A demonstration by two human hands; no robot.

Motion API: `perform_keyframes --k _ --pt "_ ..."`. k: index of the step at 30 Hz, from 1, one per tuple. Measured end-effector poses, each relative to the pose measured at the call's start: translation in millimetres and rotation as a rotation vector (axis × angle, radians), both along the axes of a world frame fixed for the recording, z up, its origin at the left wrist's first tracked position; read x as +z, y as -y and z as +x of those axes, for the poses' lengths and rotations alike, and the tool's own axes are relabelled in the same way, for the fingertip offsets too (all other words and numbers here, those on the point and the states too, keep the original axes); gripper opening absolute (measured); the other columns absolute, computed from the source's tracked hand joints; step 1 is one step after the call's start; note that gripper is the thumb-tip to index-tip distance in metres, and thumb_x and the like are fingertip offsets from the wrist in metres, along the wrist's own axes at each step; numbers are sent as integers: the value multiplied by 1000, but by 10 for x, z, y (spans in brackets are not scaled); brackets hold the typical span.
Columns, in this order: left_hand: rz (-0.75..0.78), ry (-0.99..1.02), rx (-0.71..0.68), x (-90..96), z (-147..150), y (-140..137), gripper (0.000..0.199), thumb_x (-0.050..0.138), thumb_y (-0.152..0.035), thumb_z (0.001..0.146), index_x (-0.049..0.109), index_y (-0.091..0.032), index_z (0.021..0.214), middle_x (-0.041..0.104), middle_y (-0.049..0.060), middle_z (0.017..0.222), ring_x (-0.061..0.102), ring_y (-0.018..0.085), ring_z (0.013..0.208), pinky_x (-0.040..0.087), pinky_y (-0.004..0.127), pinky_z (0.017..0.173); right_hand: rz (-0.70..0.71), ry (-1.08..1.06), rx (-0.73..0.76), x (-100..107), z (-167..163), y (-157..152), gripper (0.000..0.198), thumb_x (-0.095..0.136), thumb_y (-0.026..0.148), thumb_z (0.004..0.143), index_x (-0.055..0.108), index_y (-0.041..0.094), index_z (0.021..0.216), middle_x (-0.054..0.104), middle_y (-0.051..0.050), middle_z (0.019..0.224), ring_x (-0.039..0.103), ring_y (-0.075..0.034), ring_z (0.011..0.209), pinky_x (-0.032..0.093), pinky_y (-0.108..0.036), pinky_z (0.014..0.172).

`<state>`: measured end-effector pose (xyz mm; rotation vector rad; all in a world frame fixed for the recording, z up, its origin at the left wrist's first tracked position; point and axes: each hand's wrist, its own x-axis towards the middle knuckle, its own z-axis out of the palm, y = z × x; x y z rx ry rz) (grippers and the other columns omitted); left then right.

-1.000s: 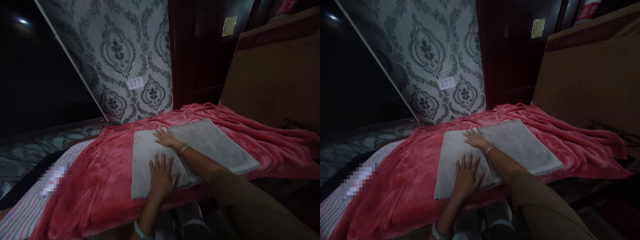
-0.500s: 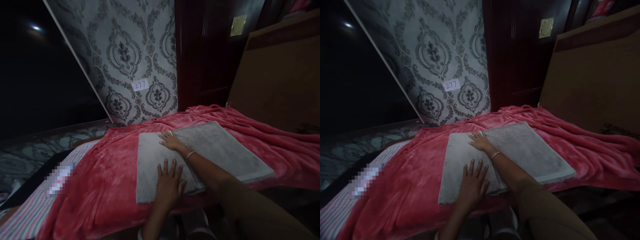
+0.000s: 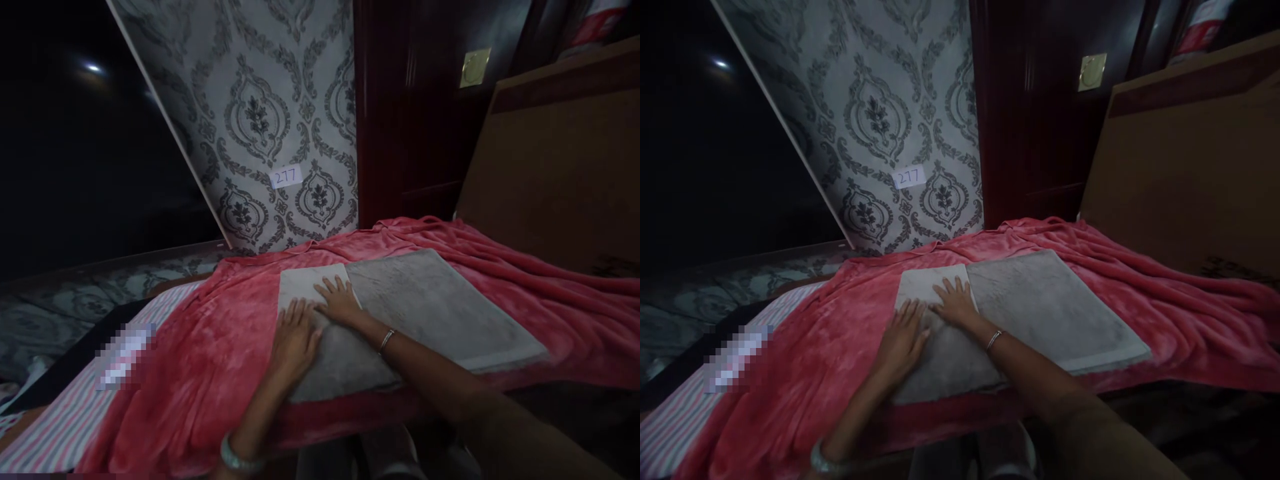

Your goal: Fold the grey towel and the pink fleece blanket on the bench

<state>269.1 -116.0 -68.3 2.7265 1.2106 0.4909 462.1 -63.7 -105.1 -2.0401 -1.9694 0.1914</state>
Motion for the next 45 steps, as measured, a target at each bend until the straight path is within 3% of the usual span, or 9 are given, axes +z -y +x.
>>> perform_keyframes --k 7,13,16,20,25,30,34,38,45 --pt "124 -213 50 -555 -85 -101 58 53 -38 96 46 -28 153 29 14 167 23 37 155 23 67 121 27 -33 2 -31 1 67 71 42 66 99 34 33 162 19 -5 170 7 -40 156 5 -61 123" --pt "-23 -123 44 -31 79 -597 50 37 -25 101 53 -17 148 50 16 155 46 24 145 38 47 119 40 -51 7 -46 4 54 70 39 65 100 34 33 162 18 -5 170 6 -41 156 5 -62 122" --pt "-41 -140 44 182 313 -1054 52 35 -25 102 48 -16 151 43 15 160 38 26 150 30 50 123 51 -72 12 -42 7 50 71 41 66 99 34 34 161 18 -5 170 6 -41 156 5 -63 122" --pt "-94 -245 180 54 476 -1497 58 31 -38 104 38 -19 158 26 13 168 20 36 156 27 65 120 36 -106 4 -6 18 45 70 41 65 99 35 34 161 19 -3 170 4 -39 156 4 -61 123" --pt "-48 -251 193 -305 426 -1750 61 27 -42 103 34 -21 160 24 12 169 17 35 157 28 62 121 85 -153 22 24 45 33 71 44 64 98 37 30 160 22 -6 169 5 -39 156 3 -61 124" --pt "-49 -266 165 -304 412 -1881 61 25 -43 103 33 -25 160 25 9 169 18 35 157 29 64 119 96 -160 22 38 55 41 72 45 65 98 40 27 159 23 -7 169 6 -39 156 4 -61 124" --pt "-47 -349 185 -130 486 -1812 60 28 -40 102 40 -21 157 32 12 166 28 36 153 32 62 118 104 -159 23 78 54 63 68 43 62 100 40 28 159 25 -6 168 8 -35 157 5 -60 125" --pt "-1 -384 111 -86 619 -1344 59 21 -35 103 41 -20 156 34 13 165 28 32 154 32 61 117 52 -141 50 125 209 128 63 43 57 102 38 30 159 25 -6 168 13 -32 157 10 -60 124" --pt "140 -373 156 -243 717 -704 60 27 -41 103 35 -22 159 27 14 168 23 36 155 26 65 119 0 5 -129 51 1180 676 61 48 52 101 43 27 157 30 -8 166 22 -31 154 16 -57 123"
